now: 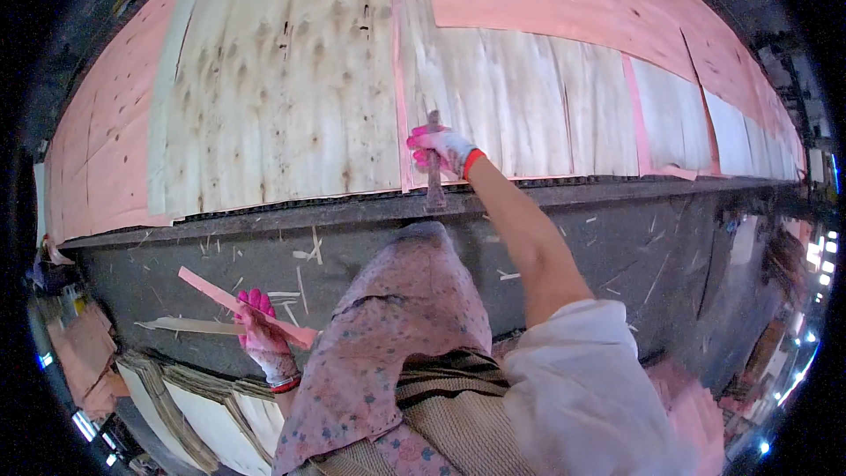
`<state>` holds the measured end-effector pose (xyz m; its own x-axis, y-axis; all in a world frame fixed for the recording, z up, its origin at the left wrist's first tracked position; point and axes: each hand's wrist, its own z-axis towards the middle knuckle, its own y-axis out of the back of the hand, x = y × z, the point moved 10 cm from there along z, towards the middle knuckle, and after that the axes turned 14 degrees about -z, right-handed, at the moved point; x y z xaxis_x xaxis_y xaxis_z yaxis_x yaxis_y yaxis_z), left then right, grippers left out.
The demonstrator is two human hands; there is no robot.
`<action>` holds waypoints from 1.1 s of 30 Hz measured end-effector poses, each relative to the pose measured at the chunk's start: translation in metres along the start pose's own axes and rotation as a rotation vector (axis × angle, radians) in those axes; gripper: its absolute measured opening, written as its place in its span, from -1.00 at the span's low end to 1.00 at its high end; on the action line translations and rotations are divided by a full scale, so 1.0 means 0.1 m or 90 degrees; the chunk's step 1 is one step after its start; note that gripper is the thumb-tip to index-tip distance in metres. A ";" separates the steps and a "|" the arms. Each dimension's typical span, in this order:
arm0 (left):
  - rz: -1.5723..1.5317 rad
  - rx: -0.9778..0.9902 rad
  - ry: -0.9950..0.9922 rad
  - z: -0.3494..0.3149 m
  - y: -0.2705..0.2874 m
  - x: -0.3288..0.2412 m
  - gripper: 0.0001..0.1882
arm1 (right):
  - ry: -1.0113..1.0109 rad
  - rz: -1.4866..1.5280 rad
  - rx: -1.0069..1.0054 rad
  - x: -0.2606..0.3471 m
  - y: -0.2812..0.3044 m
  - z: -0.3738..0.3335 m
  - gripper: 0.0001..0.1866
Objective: The person places thin wood strips into gaps between large plywood sheets and secures them using a hammer, handling multiple sheets and strips.
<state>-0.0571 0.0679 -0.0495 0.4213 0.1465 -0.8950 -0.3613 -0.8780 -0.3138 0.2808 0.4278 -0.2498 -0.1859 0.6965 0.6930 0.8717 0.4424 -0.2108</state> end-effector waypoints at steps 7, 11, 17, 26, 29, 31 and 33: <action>0.000 0.022 -0.013 0.04 0.12 0.05 -0.50 | 0.137 0.266 -0.161 0.22 0.49 -0.41 -0.64; 0.041 -0.046 0.055 0.02 0.26 0.16 -0.53 | 0.153 0.225 -0.201 0.19 0.47 -0.57 -0.64; 0.036 -0.006 0.103 0.04 0.19 0.23 -0.72 | 0.134 0.054 -0.052 0.60 -0.86 -0.84 -0.59; 0.009 0.165 0.232 -0.32 -0.51 0.29 -0.54 | 0.216 -0.240 0.360 0.90 -2.92 -1.17 -0.45; 0.209 0.153 0.292 -0.44 -0.20 0.29 -0.54 | 0.157 -0.289 0.474 0.74 -3.54 -1.26 -0.66; 0.162 0.090 0.278 -0.53 0.27 0.22 -0.58 | 0.273 -0.492 0.565 0.76 -4.09 -1.51 -0.75; 0.164 0.204 0.262 -0.62 0.64 0.35 -0.61 | 0.155 -0.447 0.639 0.38 -4.42 -1.57 -0.76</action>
<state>-0.0135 -0.0115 -0.0811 0.5521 -0.2990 -0.7784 -0.7016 -0.6710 -0.2399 -0.0409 0.1702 -0.0217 -0.2891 0.0600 0.9554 -0.1326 0.9859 -0.1020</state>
